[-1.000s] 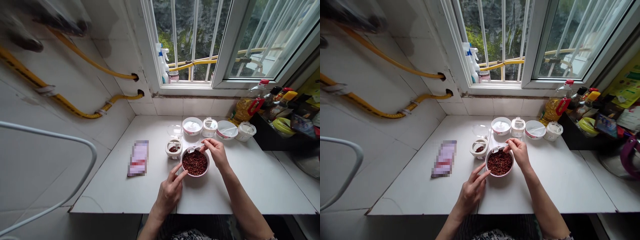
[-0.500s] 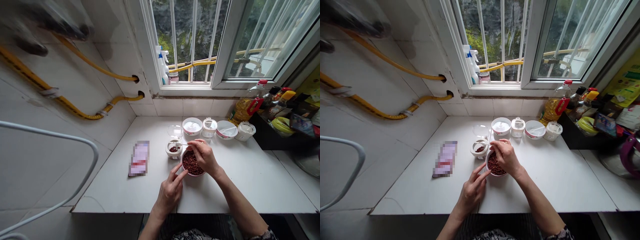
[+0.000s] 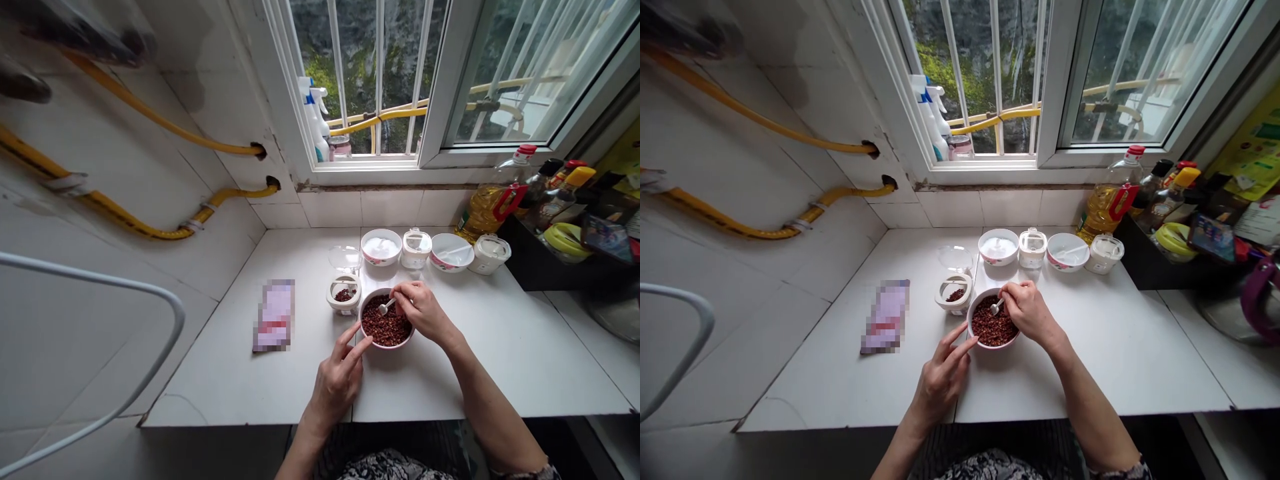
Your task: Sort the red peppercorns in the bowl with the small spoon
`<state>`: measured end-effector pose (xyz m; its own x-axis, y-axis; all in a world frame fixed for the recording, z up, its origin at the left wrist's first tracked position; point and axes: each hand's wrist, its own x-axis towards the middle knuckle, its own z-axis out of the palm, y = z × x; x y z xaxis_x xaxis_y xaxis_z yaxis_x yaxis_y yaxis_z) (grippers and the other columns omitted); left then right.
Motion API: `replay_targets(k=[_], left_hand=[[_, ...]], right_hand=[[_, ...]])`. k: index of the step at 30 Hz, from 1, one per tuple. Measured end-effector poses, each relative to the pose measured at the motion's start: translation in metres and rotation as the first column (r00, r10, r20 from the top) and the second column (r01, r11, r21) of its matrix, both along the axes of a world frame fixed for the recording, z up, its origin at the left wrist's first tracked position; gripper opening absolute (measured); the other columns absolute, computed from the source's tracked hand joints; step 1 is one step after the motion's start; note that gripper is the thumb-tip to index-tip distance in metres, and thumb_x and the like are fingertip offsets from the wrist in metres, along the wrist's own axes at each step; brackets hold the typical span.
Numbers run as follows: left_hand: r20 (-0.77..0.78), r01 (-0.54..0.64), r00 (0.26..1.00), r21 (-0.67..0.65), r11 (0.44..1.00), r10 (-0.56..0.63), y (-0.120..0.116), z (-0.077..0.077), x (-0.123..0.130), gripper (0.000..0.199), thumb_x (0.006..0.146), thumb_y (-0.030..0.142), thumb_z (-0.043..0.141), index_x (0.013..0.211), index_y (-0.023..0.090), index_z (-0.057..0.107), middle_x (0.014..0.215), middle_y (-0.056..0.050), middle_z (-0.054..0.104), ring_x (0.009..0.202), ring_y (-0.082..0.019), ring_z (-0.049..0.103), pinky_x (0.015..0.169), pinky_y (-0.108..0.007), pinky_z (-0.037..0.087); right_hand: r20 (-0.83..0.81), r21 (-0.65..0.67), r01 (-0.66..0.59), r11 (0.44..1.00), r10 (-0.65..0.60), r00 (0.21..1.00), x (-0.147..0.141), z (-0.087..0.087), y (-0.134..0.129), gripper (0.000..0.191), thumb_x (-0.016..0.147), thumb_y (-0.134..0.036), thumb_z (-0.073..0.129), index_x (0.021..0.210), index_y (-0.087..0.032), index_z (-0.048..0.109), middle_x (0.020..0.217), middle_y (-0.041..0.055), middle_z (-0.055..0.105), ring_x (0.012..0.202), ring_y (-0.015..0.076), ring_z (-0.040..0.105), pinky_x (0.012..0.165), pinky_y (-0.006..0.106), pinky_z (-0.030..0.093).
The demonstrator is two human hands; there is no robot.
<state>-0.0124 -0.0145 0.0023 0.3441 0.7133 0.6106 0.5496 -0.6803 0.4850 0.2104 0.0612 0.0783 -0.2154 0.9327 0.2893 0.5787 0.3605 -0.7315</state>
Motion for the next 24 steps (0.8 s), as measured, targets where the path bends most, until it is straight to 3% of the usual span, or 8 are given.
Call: replay_targets(k=[2,6,9,13,19,24], left_hand=[[0.001,-0.004,1.000,0.003,1.000,0.004,0.000,0.000,0.000,0.048,0.094,0.002,0.045,0.136,0.024,0.052,0.142,-0.015,0.054,0.090,-0.012,0.072,0.076,-0.021,0.061],[0.005,-0.002,1.000,0.005,1.000,0.002,0.000,-0.001,0.000,0.048,0.093,0.001,0.046,0.135,0.024,0.052,0.141,-0.015,0.054,0.092,-0.013,0.072,0.076,-0.022,0.061],[0.016,0.008,1.000,0.007,1.000,-0.008,0.000,-0.001,0.000,0.048,0.093,0.001,0.046,0.135,0.023,0.053,0.141,-0.016,0.054,0.089,-0.012,0.072,0.076,-0.021,0.060],[0.011,0.007,1.000,0.003,1.000,-0.007,0.001,0.000,0.000,0.048,0.094,0.001,0.046,0.136,0.024,0.052,0.141,-0.016,0.054,0.089,-0.012,0.072,0.076,-0.022,0.061],[0.009,0.011,1.000,0.003,1.000,-0.011,0.001,-0.002,0.000,0.048,0.096,0.004,0.045,0.139,0.026,0.049,0.142,-0.016,0.054,0.090,-0.012,0.072,0.075,-0.022,0.061],[0.012,0.017,1.000,0.004,1.000,-0.017,0.001,-0.001,0.000,0.049,0.095,0.003,0.045,0.138,0.025,0.049,0.142,-0.016,0.053,0.091,-0.013,0.072,0.076,-0.023,0.061]], right_hand=[[-0.058,-0.035,-0.011,0.999,0.009,0.998,-0.002,0.000,0.000,0.023,0.093,-0.024,0.047,0.077,-0.023,0.062,0.057,-0.0007,0.064,0.062,0.0184,0.059,0.085,0.038,0.045],[-0.282,-0.172,0.010,0.985,-0.059,0.958,0.002,0.003,0.001,0.024,0.092,-0.034,0.050,0.078,-0.021,0.063,0.055,-0.0004,0.065,0.056,0.0165,0.060,0.065,0.031,0.048],[-0.391,-0.233,-0.001,0.972,-0.093,0.916,0.006,0.004,0.002,0.025,0.089,-0.040,0.053,0.080,-0.019,0.063,0.055,-0.0005,0.065,0.055,0.0162,0.061,0.059,0.028,0.049],[-0.386,-0.228,-0.008,0.974,-0.083,0.919,0.006,0.003,0.002,0.023,0.089,-0.037,0.052,0.079,-0.019,0.063,0.055,-0.0005,0.065,0.055,0.0154,0.060,0.059,0.027,0.048],[-0.318,-0.187,-0.094,0.978,0.031,0.948,-0.003,-0.001,0.001,0.021,0.090,-0.030,0.054,0.074,-0.020,0.064,0.053,-0.0015,0.063,0.050,0.0143,0.057,0.057,0.027,0.048],[-0.399,-0.263,-0.093,0.960,-0.020,0.917,-0.004,-0.003,0.002,0.022,0.088,-0.036,0.056,0.075,-0.020,0.064,0.053,-0.0013,0.063,0.051,0.0142,0.057,0.055,0.026,0.048]])
